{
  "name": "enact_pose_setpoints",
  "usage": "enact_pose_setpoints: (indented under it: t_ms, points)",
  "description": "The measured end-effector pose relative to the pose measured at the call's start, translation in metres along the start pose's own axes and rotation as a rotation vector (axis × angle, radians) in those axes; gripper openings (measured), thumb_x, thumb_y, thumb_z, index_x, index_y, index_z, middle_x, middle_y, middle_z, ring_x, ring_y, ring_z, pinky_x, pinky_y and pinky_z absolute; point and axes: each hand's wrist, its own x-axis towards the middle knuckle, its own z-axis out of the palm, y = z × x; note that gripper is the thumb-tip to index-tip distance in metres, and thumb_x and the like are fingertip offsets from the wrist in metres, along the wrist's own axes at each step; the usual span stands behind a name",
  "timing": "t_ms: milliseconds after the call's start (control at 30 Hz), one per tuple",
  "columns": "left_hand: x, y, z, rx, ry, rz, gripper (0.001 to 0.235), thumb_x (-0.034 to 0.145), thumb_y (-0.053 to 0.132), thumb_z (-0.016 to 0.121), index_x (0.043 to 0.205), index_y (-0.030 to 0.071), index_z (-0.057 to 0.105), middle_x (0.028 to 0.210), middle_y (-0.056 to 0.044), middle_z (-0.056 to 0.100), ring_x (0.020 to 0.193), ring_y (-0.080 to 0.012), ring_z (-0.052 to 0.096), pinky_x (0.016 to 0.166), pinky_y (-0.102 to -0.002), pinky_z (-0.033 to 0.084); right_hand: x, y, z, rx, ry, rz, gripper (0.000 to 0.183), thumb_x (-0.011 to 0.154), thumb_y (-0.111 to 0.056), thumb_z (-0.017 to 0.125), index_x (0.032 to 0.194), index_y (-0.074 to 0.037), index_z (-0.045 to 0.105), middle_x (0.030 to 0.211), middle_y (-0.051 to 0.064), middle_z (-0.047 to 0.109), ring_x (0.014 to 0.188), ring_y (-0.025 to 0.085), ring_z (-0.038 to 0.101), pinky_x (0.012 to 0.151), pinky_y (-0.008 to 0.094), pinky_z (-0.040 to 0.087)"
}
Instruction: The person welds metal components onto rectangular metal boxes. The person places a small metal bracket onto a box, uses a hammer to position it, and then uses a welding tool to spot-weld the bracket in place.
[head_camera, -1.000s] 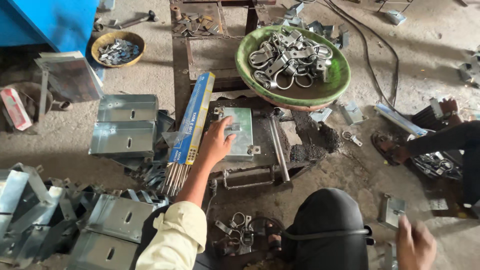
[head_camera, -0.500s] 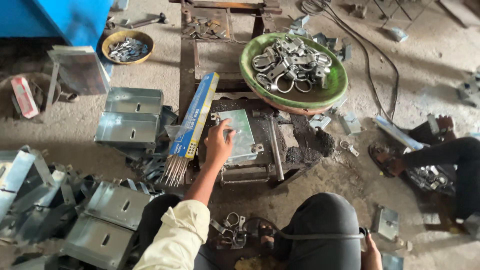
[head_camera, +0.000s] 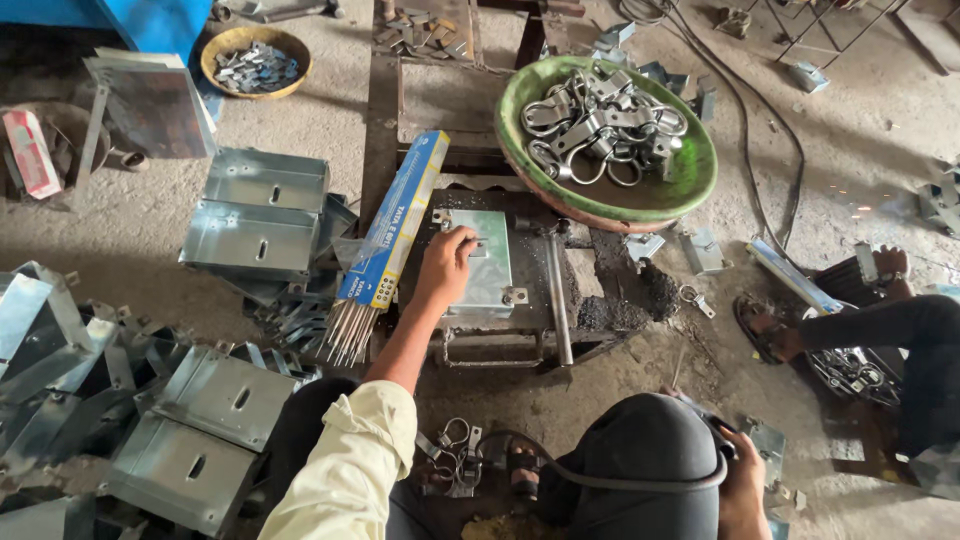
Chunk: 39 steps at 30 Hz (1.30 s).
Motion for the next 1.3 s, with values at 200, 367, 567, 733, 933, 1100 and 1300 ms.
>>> enact_pose_setpoints:
  t_ms: [200, 367, 567, 733, 933, 1100, 1300]
  points:
    - [0.0, 0.007, -0.007, -0.026, 0.032, 0.114, 0.01, 0.095, 0.006, 0.067, 0.105, 0.007, 0.066, 0.098, -0.014, 0.072, 0.092, -0.0335, 0.068, 0.077, -0.042, 0.054, 0.008, -0.012, 0.032, 0.044, -0.026, -0.231, 0.028, 0.098, -0.025, 0.064, 0.118, -0.005, 0.064, 0.103, 0.011, 0.068, 0.088, 0.026, 0.064, 0.084, 0.041, 0.052]
    - [-0.004, 0.016, -0.018, 0.027, -0.005, 0.141, 0.014, 0.094, 0.003, 0.069, 0.107, 0.006, 0.069, 0.099, -0.014, 0.074, 0.094, -0.0346, 0.067, 0.083, -0.042, 0.053, -0.059, -0.06, 0.095, 0.435, -0.358, -0.716, 0.029, 0.102, 0.002, 0.059, 0.13, -0.001, 0.053, 0.116, 0.011, 0.06, 0.101, 0.023, 0.064, 0.101, 0.039, 0.055]
    - [0.001, 0.026, -0.026, 0.062, 0.067, 0.166, 0.013, 0.086, 0.008, 0.079, 0.099, 0.006, 0.076, 0.098, -0.01, 0.075, 0.094, -0.0298, 0.068, 0.083, -0.039, 0.054, -0.165, -0.071, 0.227, 0.03, -0.181, -1.004, 0.038, 0.1, 0.011, 0.062, 0.13, -0.008, 0.051, 0.105, 0.011, 0.064, 0.085, 0.021, 0.064, 0.068, 0.031, 0.05]
    - [0.001, 0.023, -0.024, 0.078, 0.081, 0.125, 0.011, 0.084, 0.011, 0.082, 0.095, 0.008, 0.081, 0.098, -0.008, 0.076, 0.093, -0.0251, 0.07, 0.084, -0.037, 0.057, -0.159, 0.014, 0.288, -0.172, -0.23, -0.853, 0.043, 0.082, 0.003, 0.068, 0.119, -0.012, 0.055, 0.095, 0.005, 0.062, 0.076, 0.017, 0.064, 0.061, 0.031, 0.052]
    - [0.0, 0.018, -0.025, 0.167, 0.128, 0.263, 0.009, 0.084, 0.012, 0.083, 0.092, 0.006, 0.08, 0.093, -0.008, 0.078, 0.091, -0.0263, 0.07, 0.084, -0.038, 0.056, -0.091, 0.121, 0.293, -0.097, -0.339, -0.678, 0.069, 0.08, -0.001, 0.07, 0.143, -0.006, 0.042, 0.106, 0.005, 0.052, 0.091, 0.017, 0.054, 0.078, 0.031, 0.046]
    - [-0.002, 0.03, -0.019, 0.119, 0.181, 0.193, 0.007, 0.086, 0.01, 0.081, 0.092, 0.007, 0.08, 0.091, -0.008, 0.077, 0.086, -0.0249, 0.07, 0.08, -0.036, 0.055, -0.081, 0.139, 0.3, -0.192, -0.329, -0.753, 0.099, 0.074, -0.007, 0.066, 0.162, -0.014, 0.023, 0.116, 0.001, 0.05, 0.094, 0.015, 0.048, 0.083, 0.029, 0.042]
    - [0.0, 0.036, -0.025, 0.149, 0.174, 0.223, 0.007, 0.085, 0.008, 0.079, 0.092, 0.005, 0.079, 0.09, -0.008, 0.076, 0.085, -0.0275, 0.067, 0.079, -0.039, 0.053, -0.079, 0.134, 0.305, -0.157, -0.407, -0.696, 0.101, 0.074, -0.007, 0.063, 0.165, -0.013, 0.02, 0.109, 0.005, 0.049, 0.094, 0.018, 0.051, 0.083, 0.031, 0.044]
